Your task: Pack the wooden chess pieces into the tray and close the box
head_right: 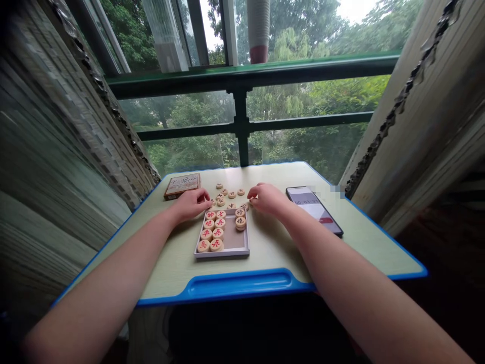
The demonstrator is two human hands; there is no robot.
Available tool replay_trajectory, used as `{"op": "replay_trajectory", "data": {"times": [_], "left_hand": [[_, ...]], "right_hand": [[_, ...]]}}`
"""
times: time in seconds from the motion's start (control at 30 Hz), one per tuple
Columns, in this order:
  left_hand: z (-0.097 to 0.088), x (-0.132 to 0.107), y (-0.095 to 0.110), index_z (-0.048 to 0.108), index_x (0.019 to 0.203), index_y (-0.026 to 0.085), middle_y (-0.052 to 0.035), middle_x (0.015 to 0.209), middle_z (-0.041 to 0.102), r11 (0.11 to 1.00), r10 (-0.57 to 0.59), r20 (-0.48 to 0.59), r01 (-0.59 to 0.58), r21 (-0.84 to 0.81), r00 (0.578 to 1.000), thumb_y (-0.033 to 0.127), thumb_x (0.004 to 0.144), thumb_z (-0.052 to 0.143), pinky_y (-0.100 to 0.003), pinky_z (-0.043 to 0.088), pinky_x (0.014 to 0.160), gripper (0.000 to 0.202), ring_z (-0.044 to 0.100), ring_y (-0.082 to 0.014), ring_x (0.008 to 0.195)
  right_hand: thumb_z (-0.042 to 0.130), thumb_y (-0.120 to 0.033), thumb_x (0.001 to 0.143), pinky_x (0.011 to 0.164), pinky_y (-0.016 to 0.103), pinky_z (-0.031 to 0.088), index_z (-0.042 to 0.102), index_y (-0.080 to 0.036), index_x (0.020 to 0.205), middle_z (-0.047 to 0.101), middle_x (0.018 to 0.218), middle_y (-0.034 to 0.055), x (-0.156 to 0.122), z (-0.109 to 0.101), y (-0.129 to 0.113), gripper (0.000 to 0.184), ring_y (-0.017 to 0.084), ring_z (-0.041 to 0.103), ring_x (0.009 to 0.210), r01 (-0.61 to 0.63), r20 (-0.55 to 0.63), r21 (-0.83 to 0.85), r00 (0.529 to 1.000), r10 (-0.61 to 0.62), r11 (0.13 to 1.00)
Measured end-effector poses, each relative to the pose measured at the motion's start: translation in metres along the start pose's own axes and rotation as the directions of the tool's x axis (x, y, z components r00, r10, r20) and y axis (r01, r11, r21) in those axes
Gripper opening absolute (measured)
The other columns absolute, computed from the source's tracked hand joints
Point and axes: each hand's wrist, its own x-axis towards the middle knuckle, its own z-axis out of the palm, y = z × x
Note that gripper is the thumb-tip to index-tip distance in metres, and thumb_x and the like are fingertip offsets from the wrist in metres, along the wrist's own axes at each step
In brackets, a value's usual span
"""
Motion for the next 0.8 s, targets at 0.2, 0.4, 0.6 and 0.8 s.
{"op": "replay_trajectory", "data": {"times": [0.2, 0.4, 0.6, 0.8], "left_hand": [[-0.006, -0.001, 0.003, 0.065, 0.078, 0.019, -0.0026, 0.070, 0.064, 1.000, -0.005, -0.021, 0.005, -0.008, 1.000, 0.048, 0.069, 0.055, -0.028, 0.039, 0.058, 0.032, 0.055, -0.0167, 0.063], [-0.007, -0.002, 0.003, 0.068, 0.078, 0.018, -0.0042, 0.072, 0.066, 0.999, -0.014, -0.017, 0.013, -0.045, 1.000, 0.049, 0.069, 0.056, -0.029, 0.040, 0.058, 0.035, 0.057, -0.0173, 0.065], [-0.005, -0.001, 0.001, 0.067, 0.098, 0.018, -0.0035, 0.078, 0.067, 0.990, -0.004, 0.065, 0.013, -0.141, 0.998, 0.051, 0.063, 0.063, -0.028, 0.043, 0.062, 0.049, 0.058, -0.0167, 0.067], [-0.006, -0.001, 0.003, 0.069, 0.095, 0.018, -0.0041, 0.079, 0.067, 0.992, -0.035, 0.037, 0.039, -0.122, 0.999, 0.052, 0.065, 0.062, -0.029, 0.044, 0.065, 0.046, 0.059, -0.0177, 0.070]], "right_hand": [[0.054, -0.012, 0.072, 0.083, 0.032, 0.042, 0.069, -0.023, 0.096, 0.064, 0.101, 0.0072, -0.006, -0.002, -0.007, 0.031, 0.022, 0.054, 0.097, 0.278, 0.092, -0.010, 0.957, -0.276, 0.961], [0.057, -0.020, 0.077, 0.084, 0.034, 0.041, 0.070, -0.020, 0.093, 0.065, 0.099, 0.0081, 0.000, 0.004, -0.003, 0.021, 0.022, 0.054, 0.092, 0.276, 0.043, -0.048, 0.961, -0.274, 0.960], [0.054, -0.029, 0.080, 0.083, 0.034, 0.042, 0.068, -0.019, 0.099, 0.063, 0.103, 0.0100, 0.003, 0.008, 0.001, 0.026, 0.023, 0.052, 0.092, 0.131, -0.024, -0.160, 0.990, -0.137, 0.978], [0.054, -0.035, 0.080, 0.086, 0.035, 0.042, 0.067, -0.020, 0.102, 0.059, 0.107, 0.0109, 0.006, 0.010, 0.009, 0.029, 0.023, 0.054, 0.093, 0.038, -0.056, -0.135, 0.997, -0.046, 0.990]]}}
